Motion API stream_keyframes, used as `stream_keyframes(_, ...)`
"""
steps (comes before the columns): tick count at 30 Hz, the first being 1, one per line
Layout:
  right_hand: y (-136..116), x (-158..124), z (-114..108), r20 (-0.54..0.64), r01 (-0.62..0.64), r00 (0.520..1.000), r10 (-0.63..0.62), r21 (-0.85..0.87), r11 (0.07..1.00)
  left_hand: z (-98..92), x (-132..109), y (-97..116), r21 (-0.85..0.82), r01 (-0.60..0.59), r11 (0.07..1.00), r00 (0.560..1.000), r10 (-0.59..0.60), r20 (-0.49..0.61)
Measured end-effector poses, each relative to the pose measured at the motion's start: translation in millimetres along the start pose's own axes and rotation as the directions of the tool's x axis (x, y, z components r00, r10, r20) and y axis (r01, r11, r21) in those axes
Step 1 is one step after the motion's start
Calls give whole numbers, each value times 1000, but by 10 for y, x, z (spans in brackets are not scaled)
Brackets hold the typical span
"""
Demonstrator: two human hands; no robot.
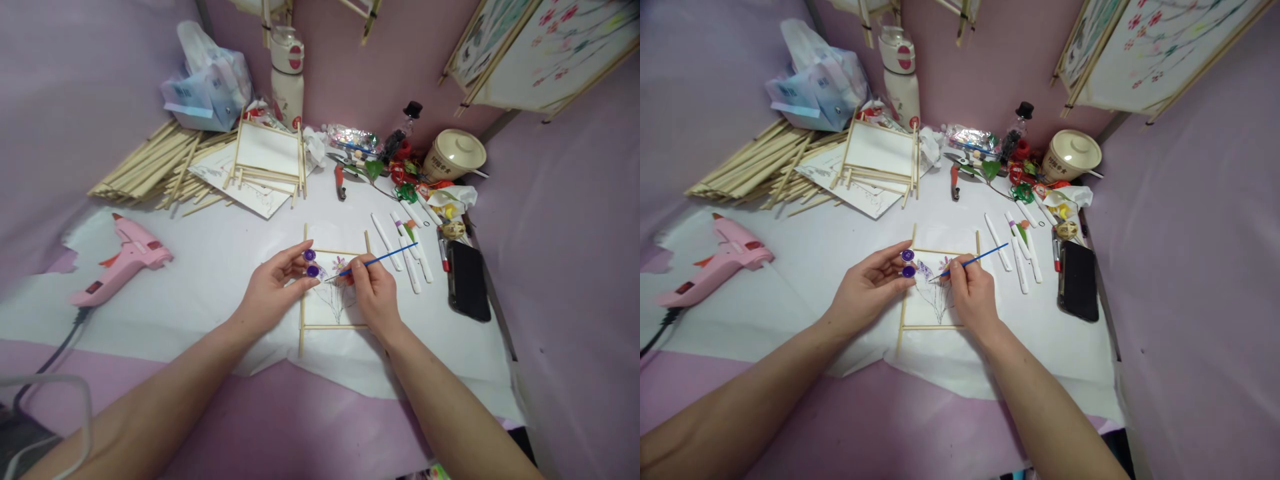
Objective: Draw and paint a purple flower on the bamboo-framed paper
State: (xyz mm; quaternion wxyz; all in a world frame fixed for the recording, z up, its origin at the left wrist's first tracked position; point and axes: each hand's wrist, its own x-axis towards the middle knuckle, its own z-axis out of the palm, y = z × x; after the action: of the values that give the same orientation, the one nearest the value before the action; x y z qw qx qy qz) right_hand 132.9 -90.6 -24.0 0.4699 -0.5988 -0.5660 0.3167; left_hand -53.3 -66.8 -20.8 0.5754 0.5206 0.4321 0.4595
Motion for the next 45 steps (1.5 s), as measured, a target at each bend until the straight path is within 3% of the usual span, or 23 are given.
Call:
stream_keyframes(17, -2, 28, 20, 48, 20, 999, -19, -19, 1000, 3, 0, 19, 11, -13, 1000, 1000, 13, 4)
stream_keyframes(45, -1, 25, 25, -1, 19, 1000, -19, -54, 998, -6, 2, 2, 5, -11, 1000, 1000, 11, 8)
